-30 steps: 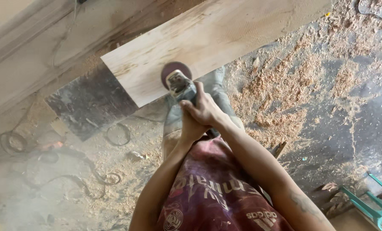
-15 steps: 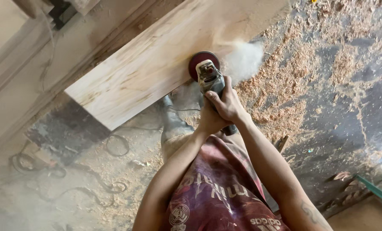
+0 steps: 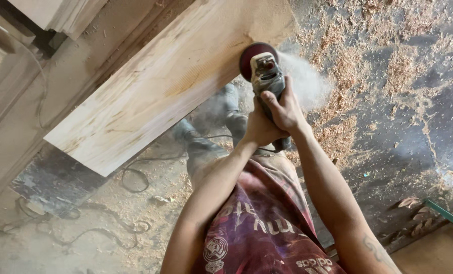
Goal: The person sands the surface and edges of wooden boards using a handheld power sander.
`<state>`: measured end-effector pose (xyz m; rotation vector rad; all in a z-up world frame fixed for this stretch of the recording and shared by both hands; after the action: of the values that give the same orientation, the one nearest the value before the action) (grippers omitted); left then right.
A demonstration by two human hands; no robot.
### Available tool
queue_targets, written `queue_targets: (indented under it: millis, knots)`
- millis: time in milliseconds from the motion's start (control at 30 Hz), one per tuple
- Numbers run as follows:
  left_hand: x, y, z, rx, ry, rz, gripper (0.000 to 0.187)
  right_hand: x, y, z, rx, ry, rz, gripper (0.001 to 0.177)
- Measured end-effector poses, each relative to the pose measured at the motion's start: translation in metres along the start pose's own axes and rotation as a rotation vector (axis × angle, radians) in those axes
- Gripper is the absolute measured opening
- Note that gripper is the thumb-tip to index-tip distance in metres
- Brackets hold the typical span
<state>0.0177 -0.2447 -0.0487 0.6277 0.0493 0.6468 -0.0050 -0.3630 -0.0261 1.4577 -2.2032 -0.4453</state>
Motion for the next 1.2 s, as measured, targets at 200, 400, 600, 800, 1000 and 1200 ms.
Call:
queue_targets:
  millis: [200,400,600,800,1000,1200]
  knots:
    - [-0.024,-0.041,0.023,0.046,0.010,-0.041,0.123,0.048,-0.023,0.009,-0.113,0.069,0.059,0.079]
    - [-0.039,-0.081,0.049,0.090,-0.038,-0.183,0.123,0.080,-0.048,0.013,0.019,-0.115,0.105,0.084]
    - [-0.023,-0.098,0.059,0.116,-0.281,-0.280,0.123,0.083,-0.058,0.030,-0.023,-0.208,0.236,0.073]
    - [0.019,-0.042,0.023,0.169,-0.172,-0.201,0.131,0.013,-0.032,0.015,0.016,-0.104,0.086,0.075]
    - [0.082,0.047,-0.035,0.086,0.133,0.080,0.106,-0.103,-0.001,-0.020,-0.008,0.007,-0.207,0.079]
    - [0.138,0.135,-0.088,-0.023,0.572,0.255,0.077,-0.221,0.037,-0.037,-0.054,0.153,-0.449,0.081]
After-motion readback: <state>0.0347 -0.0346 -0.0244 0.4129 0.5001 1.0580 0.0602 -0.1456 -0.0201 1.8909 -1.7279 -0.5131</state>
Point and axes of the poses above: each hand's wrist, its own y-axis away from the middle knuckle, its own x-axis out of the back of the hand, z = x × y, the point moved 3 cm from there along -y, towards the middle knuckle, and after that the axes turned 10 degrees about -y, right-handed, at the moved point
